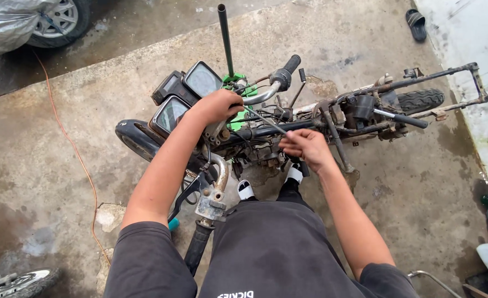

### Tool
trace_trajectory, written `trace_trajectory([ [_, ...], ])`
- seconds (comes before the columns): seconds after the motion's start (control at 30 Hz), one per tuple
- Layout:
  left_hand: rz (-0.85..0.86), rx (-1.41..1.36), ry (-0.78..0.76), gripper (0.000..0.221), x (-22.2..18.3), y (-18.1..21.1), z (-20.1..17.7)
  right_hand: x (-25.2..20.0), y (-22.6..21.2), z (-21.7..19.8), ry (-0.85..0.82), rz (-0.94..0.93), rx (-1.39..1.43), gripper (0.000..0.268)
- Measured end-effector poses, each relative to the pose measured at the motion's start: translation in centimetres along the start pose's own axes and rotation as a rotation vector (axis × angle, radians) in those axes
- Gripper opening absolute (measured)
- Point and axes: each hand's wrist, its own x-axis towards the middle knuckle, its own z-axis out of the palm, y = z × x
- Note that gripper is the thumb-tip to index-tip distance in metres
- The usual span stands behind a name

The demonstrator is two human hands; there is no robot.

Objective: Repairing a motorcycle by loosening and adjusting bolts on the front assembly and handlebars using a wrench and hammer

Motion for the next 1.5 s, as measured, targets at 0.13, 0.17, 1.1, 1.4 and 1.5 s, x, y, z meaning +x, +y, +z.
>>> trace_trajectory([
  [0.13, 0.020, 0.060, -0.020, 0.014, 0.1, -0.5, 0.4, -1.5, 0.8, 1.2, -0.040, 0.015, -0.090, 0.023],
  [0.17, 0.030, 0.055, -0.017, 0.012, 0.1, -0.6, 0.5, -2.1, 0.6, 1.6, -0.094, 0.020, -0.167, 0.022],
  [1.1, 0.090, 0.105, 0.025, 0.029, -0.2, 0.6, -0.2, 27.2, 6.2, -1.2, 0.098, 0.229, 0.558, 0.013],
  [1.4, 0.178, -0.123, 0.191, 0.030, -0.4, 1.6, 0.2, 21.3, 5.7, 0.0, 0.173, 0.127, 0.605, 0.016],
  [1.5, 0.175, -0.141, 0.290, 0.022, 0.5, 1.7, 0.4, 30.6, 8.9, -3.7, 0.114, 0.082, 0.562, 0.027],
])
